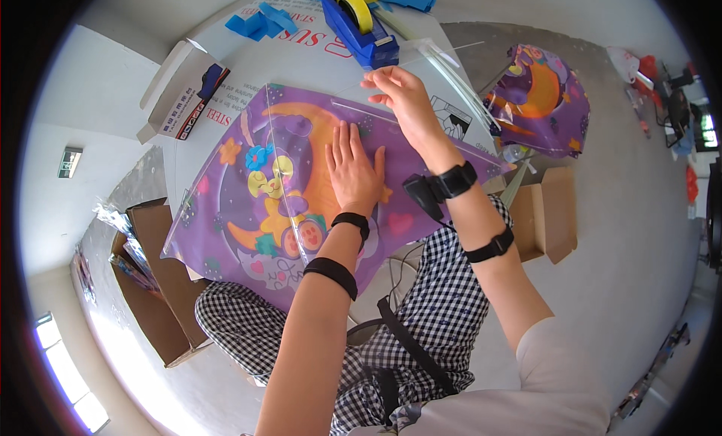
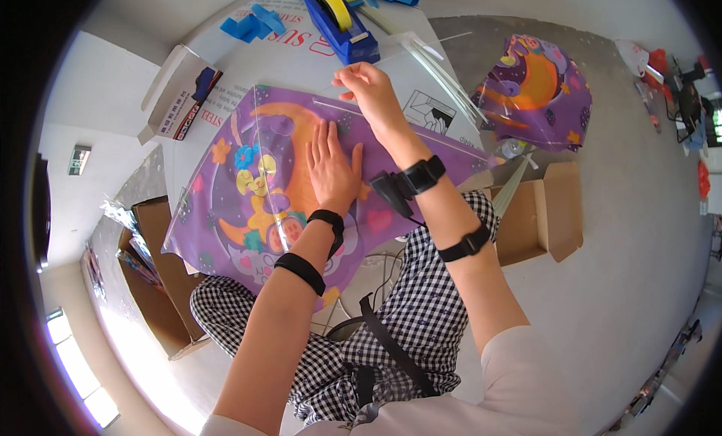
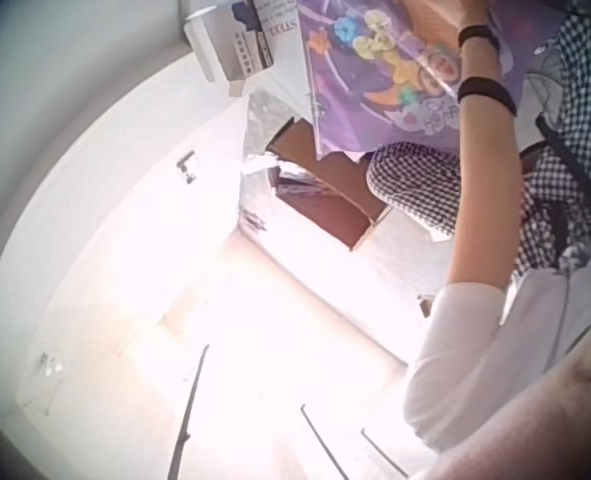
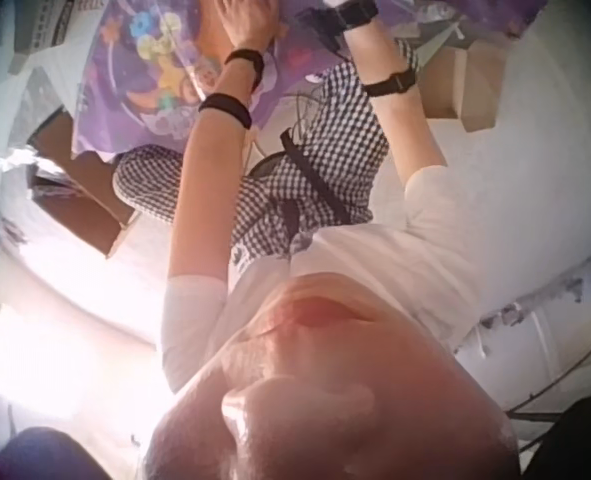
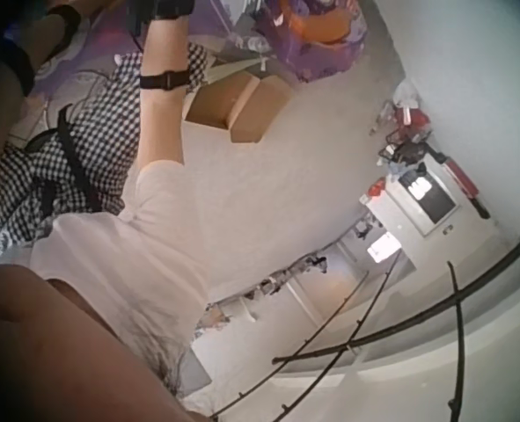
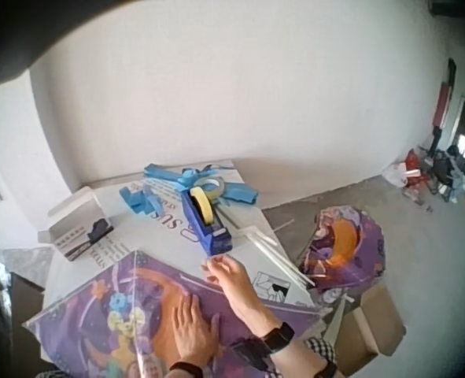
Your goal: The recorder is assembling plastic kites by folding them and applying tape using a tape dispenser.
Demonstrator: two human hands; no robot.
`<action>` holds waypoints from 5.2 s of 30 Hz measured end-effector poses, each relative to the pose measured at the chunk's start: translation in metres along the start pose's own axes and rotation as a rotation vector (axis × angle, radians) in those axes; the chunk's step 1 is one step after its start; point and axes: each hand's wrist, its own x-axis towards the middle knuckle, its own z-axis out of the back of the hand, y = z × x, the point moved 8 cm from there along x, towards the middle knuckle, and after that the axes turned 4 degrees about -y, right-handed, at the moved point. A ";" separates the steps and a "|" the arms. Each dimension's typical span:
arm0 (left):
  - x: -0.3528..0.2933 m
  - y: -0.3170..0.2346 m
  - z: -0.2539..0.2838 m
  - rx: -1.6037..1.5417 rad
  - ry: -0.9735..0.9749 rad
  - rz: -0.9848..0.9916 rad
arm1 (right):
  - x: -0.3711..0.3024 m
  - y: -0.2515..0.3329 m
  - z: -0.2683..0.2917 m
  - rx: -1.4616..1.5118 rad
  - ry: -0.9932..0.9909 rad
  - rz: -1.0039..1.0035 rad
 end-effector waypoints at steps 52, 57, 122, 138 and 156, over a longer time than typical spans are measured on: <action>-0.030 -0.074 -0.033 -1.138 -0.064 1.040 | -0.037 -0.004 0.109 -0.679 0.286 0.027; -0.030 -0.071 -0.031 -1.170 -0.055 1.052 | -0.038 -0.001 0.104 -0.708 0.249 0.121; 0.241 -0.087 -0.010 0.030 0.587 -0.602 | 0.069 -0.037 0.042 -0.080 -0.290 0.028; 0.241 -0.097 -0.017 0.359 0.538 -0.471 | 0.073 -0.034 0.041 -0.141 -0.364 0.034; 0.229 -0.081 -0.008 0.025 0.301 -0.419 | 0.068 -0.028 0.043 -0.099 -0.384 -0.007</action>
